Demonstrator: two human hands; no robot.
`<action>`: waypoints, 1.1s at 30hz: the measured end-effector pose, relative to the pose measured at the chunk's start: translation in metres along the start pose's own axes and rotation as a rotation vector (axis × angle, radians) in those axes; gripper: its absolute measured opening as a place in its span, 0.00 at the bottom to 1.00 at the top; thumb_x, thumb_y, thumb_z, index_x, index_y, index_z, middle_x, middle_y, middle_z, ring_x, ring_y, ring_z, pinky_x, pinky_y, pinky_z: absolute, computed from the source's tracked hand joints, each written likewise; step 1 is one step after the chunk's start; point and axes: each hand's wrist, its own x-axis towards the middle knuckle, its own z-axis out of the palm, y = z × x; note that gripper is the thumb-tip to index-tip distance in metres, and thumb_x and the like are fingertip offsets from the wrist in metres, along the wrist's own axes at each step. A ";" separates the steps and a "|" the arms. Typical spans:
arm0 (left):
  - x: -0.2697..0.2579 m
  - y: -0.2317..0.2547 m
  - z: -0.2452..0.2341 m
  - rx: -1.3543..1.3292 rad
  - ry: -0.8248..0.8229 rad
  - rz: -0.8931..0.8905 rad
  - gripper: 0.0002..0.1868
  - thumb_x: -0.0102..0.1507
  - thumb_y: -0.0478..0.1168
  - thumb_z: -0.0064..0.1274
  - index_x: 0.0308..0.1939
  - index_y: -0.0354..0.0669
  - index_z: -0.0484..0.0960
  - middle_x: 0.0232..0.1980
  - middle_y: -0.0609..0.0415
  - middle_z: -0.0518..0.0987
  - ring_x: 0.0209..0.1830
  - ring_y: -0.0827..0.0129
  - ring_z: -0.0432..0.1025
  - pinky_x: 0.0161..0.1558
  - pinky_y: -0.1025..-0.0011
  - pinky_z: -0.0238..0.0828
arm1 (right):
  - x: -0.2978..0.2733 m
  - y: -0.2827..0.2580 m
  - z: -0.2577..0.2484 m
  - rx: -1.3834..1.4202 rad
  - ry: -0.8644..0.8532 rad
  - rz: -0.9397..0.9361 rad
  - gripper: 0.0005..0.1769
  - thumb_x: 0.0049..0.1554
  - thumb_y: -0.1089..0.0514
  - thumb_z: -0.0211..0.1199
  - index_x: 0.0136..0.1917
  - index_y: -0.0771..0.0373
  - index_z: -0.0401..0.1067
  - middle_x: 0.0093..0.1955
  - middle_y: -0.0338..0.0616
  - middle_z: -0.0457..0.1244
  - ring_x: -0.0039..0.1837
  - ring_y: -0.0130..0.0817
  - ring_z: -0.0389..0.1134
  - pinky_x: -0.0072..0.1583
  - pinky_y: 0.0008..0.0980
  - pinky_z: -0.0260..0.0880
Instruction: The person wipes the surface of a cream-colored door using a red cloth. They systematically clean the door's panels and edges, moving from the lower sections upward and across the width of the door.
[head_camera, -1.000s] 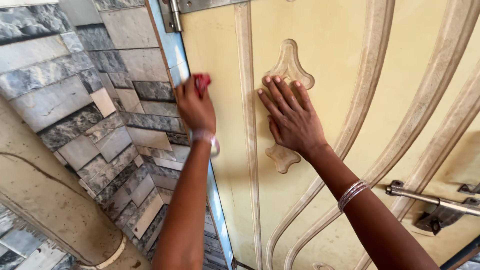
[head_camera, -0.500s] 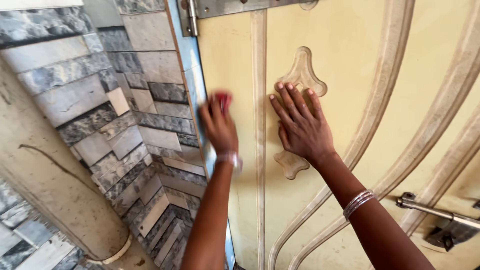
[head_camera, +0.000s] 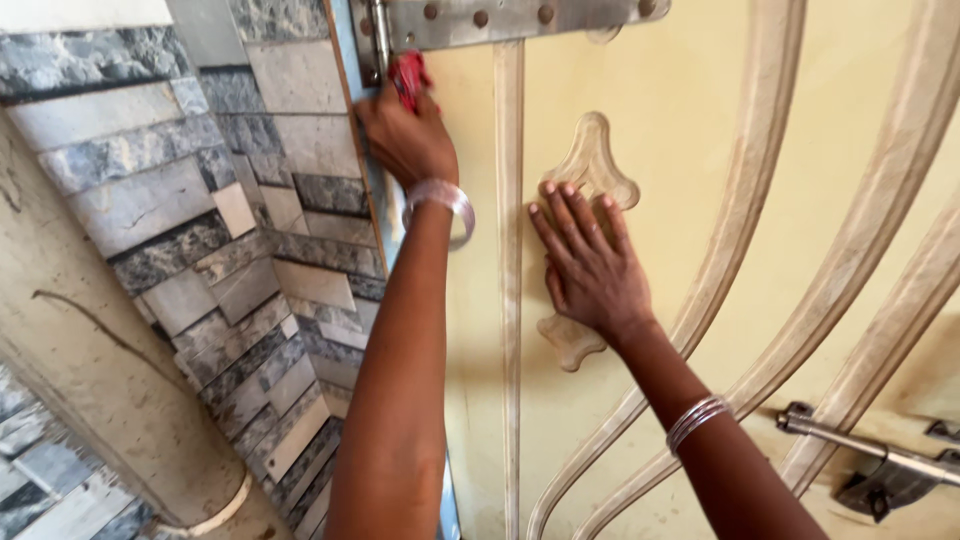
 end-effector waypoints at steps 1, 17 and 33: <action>0.008 0.011 0.004 0.030 0.013 -0.020 0.13 0.59 0.37 0.65 0.46 0.40 0.84 0.48 0.44 0.77 0.39 0.52 0.80 0.39 0.58 0.79 | 0.000 -0.001 0.001 0.014 0.005 0.000 0.40 0.61 0.47 0.48 0.84 0.55 0.48 0.87 0.44 0.42 0.86 0.37 0.40 0.82 0.49 0.32; -0.040 0.048 0.024 -0.047 -0.125 0.360 0.15 0.65 0.44 0.61 0.53 0.43 0.83 0.47 0.54 0.78 0.27 0.67 0.78 0.28 0.71 0.79 | 0.000 -0.003 0.002 -0.018 0.015 0.013 0.41 0.60 0.47 0.49 0.84 0.55 0.50 0.87 0.44 0.42 0.86 0.36 0.40 0.82 0.50 0.31; -0.068 0.084 0.000 -0.243 -0.085 0.128 0.14 0.61 0.36 0.58 0.51 0.42 0.83 0.49 0.50 0.78 0.38 0.60 0.81 0.40 0.63 0.82 | 0.017 0.023 -0.014 0.556 0.092 0.191 0.33 0.62 0.60 0.54 0.79 0.60 0.55 0.81 0.54 0.50 0.75 0.46 0.59 0.74 0.53 0.59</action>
